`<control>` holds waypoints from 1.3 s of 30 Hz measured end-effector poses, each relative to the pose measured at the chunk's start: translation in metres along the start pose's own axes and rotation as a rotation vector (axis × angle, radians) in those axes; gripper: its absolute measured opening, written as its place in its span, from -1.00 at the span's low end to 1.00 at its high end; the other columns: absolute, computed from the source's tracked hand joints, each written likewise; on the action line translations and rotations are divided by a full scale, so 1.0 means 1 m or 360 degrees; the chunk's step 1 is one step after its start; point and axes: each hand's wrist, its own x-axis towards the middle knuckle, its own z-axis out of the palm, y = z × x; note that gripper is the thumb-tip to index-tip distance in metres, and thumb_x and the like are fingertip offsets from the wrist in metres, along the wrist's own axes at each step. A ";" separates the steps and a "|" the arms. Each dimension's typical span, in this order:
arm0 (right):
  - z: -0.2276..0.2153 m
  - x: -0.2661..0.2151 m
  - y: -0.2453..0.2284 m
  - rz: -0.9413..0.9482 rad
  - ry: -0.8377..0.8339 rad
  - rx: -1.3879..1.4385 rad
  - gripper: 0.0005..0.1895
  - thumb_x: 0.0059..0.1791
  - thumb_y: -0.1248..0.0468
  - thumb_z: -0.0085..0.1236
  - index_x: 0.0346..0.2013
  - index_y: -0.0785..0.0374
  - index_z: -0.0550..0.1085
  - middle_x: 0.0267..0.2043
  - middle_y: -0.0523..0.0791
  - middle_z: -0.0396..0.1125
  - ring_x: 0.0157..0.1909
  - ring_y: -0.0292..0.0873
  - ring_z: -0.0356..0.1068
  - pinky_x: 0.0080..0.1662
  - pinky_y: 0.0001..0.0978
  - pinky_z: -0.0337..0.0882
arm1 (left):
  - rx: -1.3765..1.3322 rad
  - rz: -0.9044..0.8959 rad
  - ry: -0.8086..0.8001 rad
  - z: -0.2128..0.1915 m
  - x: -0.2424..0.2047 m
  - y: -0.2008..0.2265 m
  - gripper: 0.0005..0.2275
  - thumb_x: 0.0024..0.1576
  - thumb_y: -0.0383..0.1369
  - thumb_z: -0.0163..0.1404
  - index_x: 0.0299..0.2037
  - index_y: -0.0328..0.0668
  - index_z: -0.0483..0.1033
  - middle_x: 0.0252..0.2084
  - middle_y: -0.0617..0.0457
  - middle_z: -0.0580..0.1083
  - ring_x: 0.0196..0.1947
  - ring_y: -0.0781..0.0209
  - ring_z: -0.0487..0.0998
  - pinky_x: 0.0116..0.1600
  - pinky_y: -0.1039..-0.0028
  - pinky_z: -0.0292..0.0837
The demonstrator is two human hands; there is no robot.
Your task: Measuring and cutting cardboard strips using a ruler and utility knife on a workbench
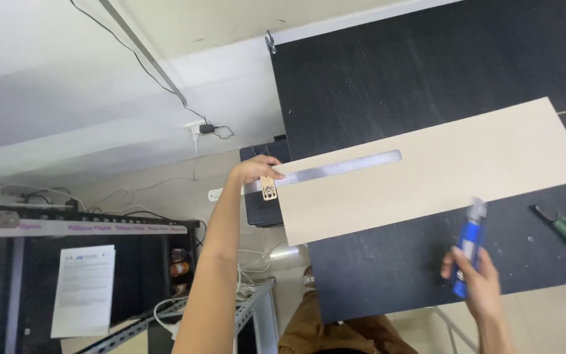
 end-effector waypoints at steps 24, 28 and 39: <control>0.112 0.262 -0.026 -0.0829 0.0398 -0.1731 -0.04 -0.31 -0.26 0.42 0.16 0.19 0.26 -0.14 -0.02 0.39 -0.15 0.11 0.41 -0.17 -0.02 0.36 | 0.1105 0.1673 0.1344 0.230 0.116 0.029 -0.50 -0.02 -0.62 -0.20 0.19 -0.17 0.42 0.22 -0.11 0.41 0.21 -0.05 0.44 0.35 0.24 0.28; 0.089 0.262 -0.019 -0.0979 0.0403 -0.1718 -0.21 -0.17 -0.15 0.31 0.17 0.22 0.28 -0.13 0.04 0.40 -0.15 0.12 0.41 -0.14 -0.02 0.35 | 0.1579 0.1296 0.1697 0.294 0.162 0.053 -0.46 0.00 -0.38 -0.07 0.28 0.01 0.32 0.18 0.14 0.43 0.10 0.10 0.44 0.33 0.15 0.24; -0.077 0.163 0.007 -0.0538 -0.0031 -0.1588 -0.50 0.04 -0.10 0.05 0.29 -0.26 0.34 -0.02 -0.08 0.15 0.01 -0.01 0.15 -0.04 0.08 0.17 | 0.1701 0.1751 0.2242 0.297 0.192 0.051 -0.60 0.16 -0.51 -0.30 -0.03 0.01 0.64 -0.30 -0.05 0.52 -0.54 0.00 0.36 -0.20 0.12 0.31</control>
